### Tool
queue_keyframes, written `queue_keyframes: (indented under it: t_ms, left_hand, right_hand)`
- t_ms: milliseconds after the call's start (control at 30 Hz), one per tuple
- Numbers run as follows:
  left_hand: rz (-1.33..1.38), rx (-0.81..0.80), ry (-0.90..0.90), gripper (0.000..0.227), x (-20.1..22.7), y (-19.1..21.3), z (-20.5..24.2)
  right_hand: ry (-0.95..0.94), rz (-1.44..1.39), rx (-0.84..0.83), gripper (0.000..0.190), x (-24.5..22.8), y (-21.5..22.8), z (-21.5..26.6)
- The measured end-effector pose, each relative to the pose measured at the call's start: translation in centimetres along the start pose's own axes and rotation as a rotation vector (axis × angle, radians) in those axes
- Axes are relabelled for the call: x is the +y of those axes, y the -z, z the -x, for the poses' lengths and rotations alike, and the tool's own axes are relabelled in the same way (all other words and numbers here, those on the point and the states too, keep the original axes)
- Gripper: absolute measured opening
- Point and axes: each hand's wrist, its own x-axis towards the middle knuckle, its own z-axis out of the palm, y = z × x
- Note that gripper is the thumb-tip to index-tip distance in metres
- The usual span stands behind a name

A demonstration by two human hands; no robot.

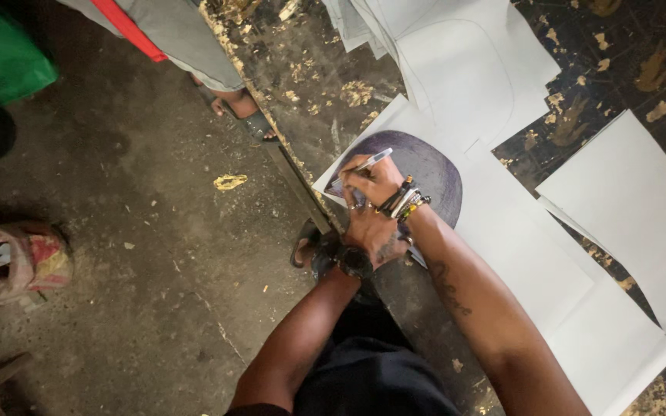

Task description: The person traces a curved pattern onto multiple sheets of white paper using a dark template and a marker. They repeatedly position the template, trace the outline, and move the completed sheet aside to a growing stack.

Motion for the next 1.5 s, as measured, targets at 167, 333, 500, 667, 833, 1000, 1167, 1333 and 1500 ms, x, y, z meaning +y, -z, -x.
queue_keyframes:
  t_ms: [167, 333, 500, 667, 833, 1000, 1167, 1333, 1500]
  left_hand:
    - [-0.149, -0.424, 0.077, 0.085, 0.4, 1.4, -0.4]
    - [-0.117, -0.501, 0.143, 0.084, 1.8, 4.1, -2.2]
    - [-0.173, -0.698, 0.207, 0.084, 2.5, 5.1, -3.2]
    - [-0.167, -0.607, 0.19, 0.085, 2.7, 5.3, -3.2]
    - [-0.201, -0.581, 0.163, 0.083, 2.8, 5.6, -2.8]
    - [-0.255, -0.643, 0.16, 0.083, 2.8, 5.5, -3.1]
    - [-0.287, -0.651, 0.166, 0.085, 3.0, 5.4, -3.3]
    - [-0.307, -0.588, 0.159, 0.084, 3.6, 5.5, -3.3]
    - [-0.224, -0.777, 0.255, 0.088, 3.5, 5.9, -5.3]
  right_hand:
    - [0.068, 0.013, -0.003, 0.015, -0.2, -0.3, -0.4]
    - [-0.095, 0.194, 0.071, 0.016, -0.2, 0.9, -0.9]
    - [0.087, 0.264, 0.325, 0.017, 1.5, 5.4, -0.7]
    - [-0.098, 0.421, 0.547, 0.012, 3.4, 9.1, 1.7]
    - [-0.145, 0.615, 0.601, 0.011, 3.9, 11.4, 7.8]
    - [-0.217, 0.698, 0.667, 0.01, 3.1, 9.7, 14.8]
    - [-0.143, 0.531, 0.577, 0.006, -0.3, 5.1, 22.1]
    - [-0.177, 0.303, 0.333, 0.009, -3.7, -0.7, 26.9]
    - [0.057, -0.174, 0.371, 0.016, -3.1, -0.8, 26.4]
